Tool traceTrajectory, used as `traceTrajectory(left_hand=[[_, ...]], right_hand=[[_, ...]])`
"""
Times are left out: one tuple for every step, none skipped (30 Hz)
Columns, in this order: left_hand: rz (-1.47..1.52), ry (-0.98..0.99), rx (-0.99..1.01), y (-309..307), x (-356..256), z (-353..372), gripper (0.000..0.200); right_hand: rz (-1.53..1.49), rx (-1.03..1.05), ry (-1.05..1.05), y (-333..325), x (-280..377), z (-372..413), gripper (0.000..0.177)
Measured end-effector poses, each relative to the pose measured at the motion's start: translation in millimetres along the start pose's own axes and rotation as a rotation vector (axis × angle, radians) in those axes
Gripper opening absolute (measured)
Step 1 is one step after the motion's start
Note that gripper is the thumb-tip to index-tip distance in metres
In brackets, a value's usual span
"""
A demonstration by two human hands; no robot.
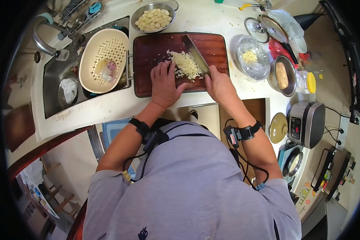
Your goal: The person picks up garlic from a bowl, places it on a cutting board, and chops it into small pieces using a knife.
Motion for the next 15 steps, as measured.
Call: traceTrajectory(left_hand=[[-0.006,-0.006,-0.009,0,-1,0,0.087],[-0.01,-0.014,-0.006,1,-2,0,0.088],[-0.013,-0.024,-0.004,3,-3,-1,0.089],[-0.015,-0.032,-0.003,4,-4,-2,0.09],[-0.019,-0.05,-0.001,5,-6,-2,0.089],[-0.023,-0.065,-0.003,7,-7,-4,0.087],[-0.029,-0.079,-0.009,8,-7,-7,0.086],[-0.036,-0.055,-0.008,8,-9,-7,0.086],[-0.043,-0.031,-0.005,8,-11,-7,0.086],[-0.051,-0.005,-0.003,8,-13,-8,0.086],[0.023,0.043,0.018,8,-19,-6,0.086],[0.098,0.095,0.039,4,-29,-4,0.087],[0.172,0.15,0.062,1,-38,-2,0.087],[0.228,0.209,0.132,1,-46,1,0.094],[0.238,0.234,0.166,0,-53,2,0.095]], right_hand=[[-0.015,-0.006,0.004,5,-3,0,0.018],[-0.027,-0.009,0.008,10,-6,1,0.018],[-0.039,-0.011,0.01,10,-6,1,0.018],[-0.045,0.001,-0.003,10,-7,-1,0.018],[-0.052,0.012,-0.01,8,-8,-2,0.018],[-0.058,0.018,-0.018,5,-8,-4,0.019],[-0.067,-0.012,-0.034,2,-10,-7,0.02],[-0.077,-0.038,-0.047,-1,-11,-8,0.022],[-0.087,-0.063,-0.058,-5,-8,-8,0.025],[-0.216,0.032,0.073,-6,-12,-10,0.027],[-0.345,0.127,0.205,-8,-15,-11,0.029],[-0.476,0.219,0.337,-8,-16,-10,0.031],[-0.567,0.228,0.365,-8,-18,-11,0.032],[-0.659,0.237,0.395,-6,-22,-12,0.033],[-0.75,0.25,0.424,-3,-24,-12,0.034]])
Point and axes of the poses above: each hand's wrist, its own z-axis away from the middle knuckle, its own y-axis out of the palm, x = y × z, the point moved 5 cm from there along -z, towards the middle knuckle, and after that the axes turned 8 degrees about -x, right-handed, at the moved point
